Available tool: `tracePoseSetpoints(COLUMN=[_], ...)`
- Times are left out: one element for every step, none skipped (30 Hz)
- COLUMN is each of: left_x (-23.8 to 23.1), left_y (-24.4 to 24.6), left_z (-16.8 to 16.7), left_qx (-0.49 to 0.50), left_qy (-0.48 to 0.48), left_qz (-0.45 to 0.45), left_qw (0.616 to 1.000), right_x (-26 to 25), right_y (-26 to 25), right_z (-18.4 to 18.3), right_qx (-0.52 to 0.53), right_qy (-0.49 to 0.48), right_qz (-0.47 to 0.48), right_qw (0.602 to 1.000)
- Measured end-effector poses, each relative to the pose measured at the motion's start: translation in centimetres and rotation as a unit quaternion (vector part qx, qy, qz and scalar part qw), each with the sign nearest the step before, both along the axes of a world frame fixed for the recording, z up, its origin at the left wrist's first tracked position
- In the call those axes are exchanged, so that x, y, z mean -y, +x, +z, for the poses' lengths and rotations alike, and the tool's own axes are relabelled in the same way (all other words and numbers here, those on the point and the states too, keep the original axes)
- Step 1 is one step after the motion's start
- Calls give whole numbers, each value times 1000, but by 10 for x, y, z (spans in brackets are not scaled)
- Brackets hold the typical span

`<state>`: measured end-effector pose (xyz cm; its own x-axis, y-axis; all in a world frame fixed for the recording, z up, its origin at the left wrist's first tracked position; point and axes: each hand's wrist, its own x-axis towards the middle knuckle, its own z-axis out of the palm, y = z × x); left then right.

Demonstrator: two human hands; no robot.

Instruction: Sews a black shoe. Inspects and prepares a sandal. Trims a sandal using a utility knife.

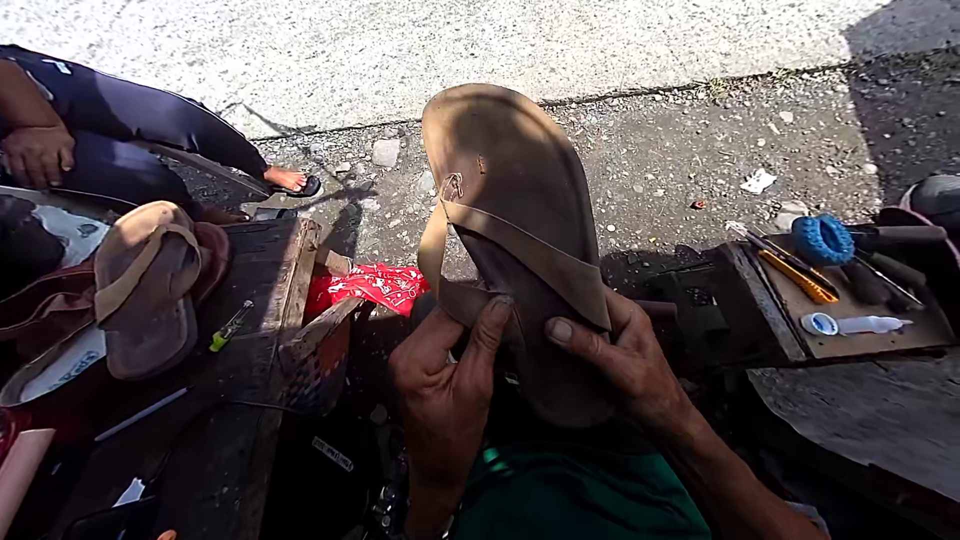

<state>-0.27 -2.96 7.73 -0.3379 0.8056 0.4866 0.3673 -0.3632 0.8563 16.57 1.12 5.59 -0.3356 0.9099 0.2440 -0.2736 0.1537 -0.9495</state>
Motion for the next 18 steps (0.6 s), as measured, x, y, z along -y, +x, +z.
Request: tracePoseSetpoints(left_x=[1, 1, 1, 1, 1, 2, 2, 3, 4, 5, 6, 7, 9, 12, 15, 17, 19, 22], left_y=[1, 2, 3, 3, 4, 4, 4, 4, 5, 6, 9, 13, 19, 26, 33, 41, 49, 58], left_z=[1, 2, 2, 3, 3, 4, 5, 5, 5, 6, 8, 10, 14, 19, 23, 26, 28, 29], left_qx=[-1, 2, 16, 36, 49, 54, 51, 41, 32, 25, 23, 20, 7, -20, -61, -116, -171, -222], left_qy=[11, 17, 21, 26, 29, 32, 36, 39, 41, 44, 46, 46, 45, 43, 40, 34, 24, 9], left_qz=[10, 19, 19, 16, 14, 15, 17, 24, 31, 36, 40, 46, 54, 65, 82, 102, 120, 136], left_qw=[1000, 1000, 999, 999, 998, 998, 998, 998, 998, 998, 998, 998, 998, 997, 994, 987, 978, 966], right_x=[2, 3, 5, 6, 6, 6, 6, 6, 7, 8, 8, 9, 11, 12, 13, 12, 11, 11], right_y=[-1, -2, -2, -2, -3, -3, -4, -5, -6, -7, -8, -10, -11, -10, -9, -7, -5, -3], right_z=[0, 1, 2, 3, 3, 3, 4, 3, 3, 2, 3, 3, 2, 0, -3, -7, -11, -13], right_qx=[-3, -7, -11, -13, -14, -11, -9, -5, 2, 8, 11, 8, 0, -13, -28, -44, -60, -76], right_qy=[-4, -7, -12, -13, -14, -15, -16, -14, -10, -2, 6, 9, 8, 6, 6, 6, 0, -8], right_qz=[-9, -11, -12, -15, -18, -20, -22, -24, -29, -34, -37, -38, -37, -36, -32, -30, -32, -36], right_qw=[1000, 1000, 1000, 1000, 1000, 1000, 1000, 1000, 1000, 999, 999, 999, 999, 999, 999, 999, 998, 996])
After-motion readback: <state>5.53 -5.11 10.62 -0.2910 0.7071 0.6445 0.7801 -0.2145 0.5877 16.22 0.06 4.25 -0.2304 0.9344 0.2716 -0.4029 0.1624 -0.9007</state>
